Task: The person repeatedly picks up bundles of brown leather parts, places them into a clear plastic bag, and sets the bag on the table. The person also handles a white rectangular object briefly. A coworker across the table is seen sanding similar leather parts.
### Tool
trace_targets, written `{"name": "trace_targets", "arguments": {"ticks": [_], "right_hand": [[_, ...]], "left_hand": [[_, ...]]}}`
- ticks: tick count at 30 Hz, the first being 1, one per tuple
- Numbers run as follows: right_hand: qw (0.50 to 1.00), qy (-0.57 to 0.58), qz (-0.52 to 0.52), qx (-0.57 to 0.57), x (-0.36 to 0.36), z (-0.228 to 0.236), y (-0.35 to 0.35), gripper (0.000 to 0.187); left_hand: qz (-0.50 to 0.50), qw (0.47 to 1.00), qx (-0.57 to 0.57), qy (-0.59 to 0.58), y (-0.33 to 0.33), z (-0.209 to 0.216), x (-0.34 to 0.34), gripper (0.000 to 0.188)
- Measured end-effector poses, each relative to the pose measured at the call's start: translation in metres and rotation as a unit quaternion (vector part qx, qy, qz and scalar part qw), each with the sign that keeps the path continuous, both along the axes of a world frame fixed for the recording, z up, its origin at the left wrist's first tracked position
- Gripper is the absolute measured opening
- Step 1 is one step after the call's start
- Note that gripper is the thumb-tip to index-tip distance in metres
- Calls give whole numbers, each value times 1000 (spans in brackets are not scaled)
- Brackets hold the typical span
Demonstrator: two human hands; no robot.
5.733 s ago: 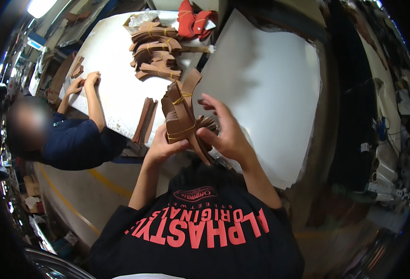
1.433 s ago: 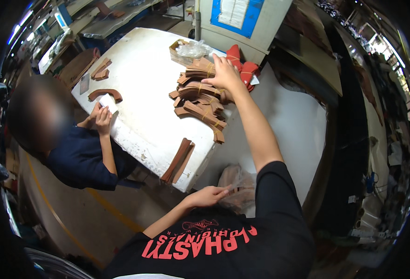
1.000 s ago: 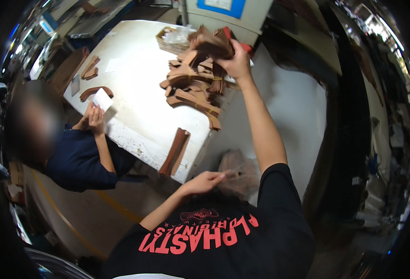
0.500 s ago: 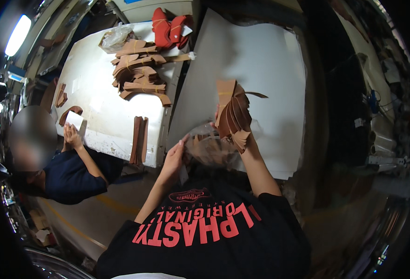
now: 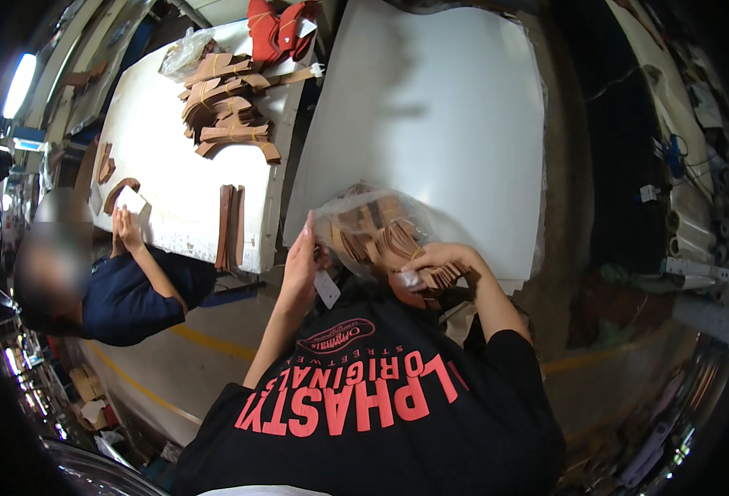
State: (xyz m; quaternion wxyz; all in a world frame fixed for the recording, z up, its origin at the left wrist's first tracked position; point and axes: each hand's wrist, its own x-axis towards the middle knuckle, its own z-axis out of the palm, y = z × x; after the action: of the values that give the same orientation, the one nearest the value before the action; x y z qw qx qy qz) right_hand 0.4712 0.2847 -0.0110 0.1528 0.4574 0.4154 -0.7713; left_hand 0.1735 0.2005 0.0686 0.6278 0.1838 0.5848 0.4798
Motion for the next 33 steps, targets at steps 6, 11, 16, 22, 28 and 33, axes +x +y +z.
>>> {"name": "trace_targets", "arguments": {"ticks": [6, 11, 16, 22, 28, 33], "right_hand": [[934, 323, 9, 155, -2, -10, 8, 43], [950, 156, -269, -30, -35, -20, 4, 36], [953, 104, -277, 61, -28, -52, -5, 38], [730, 234, -551, -330, -30, -57, -18, 45], [708, 288, -564, -313, -56, -46, -19, 40], [756, 168, -601, -199, -74, -33, -19, 33]], "left_hand": [[-104, 993, 48, 9, -2, 11, 8, 57], [-156, 984, 69, 44, -4, 13, 13, 56], [-152, 986, 45, 58, -6, 8, 5, 55], [-243, 959, 33, 141, 1, 17, 10, 52], [-232, 963, 30, 130, 4, 8, 14, 54], [-197, 975, 51, 91, 6, 10, 12, 53]]}}
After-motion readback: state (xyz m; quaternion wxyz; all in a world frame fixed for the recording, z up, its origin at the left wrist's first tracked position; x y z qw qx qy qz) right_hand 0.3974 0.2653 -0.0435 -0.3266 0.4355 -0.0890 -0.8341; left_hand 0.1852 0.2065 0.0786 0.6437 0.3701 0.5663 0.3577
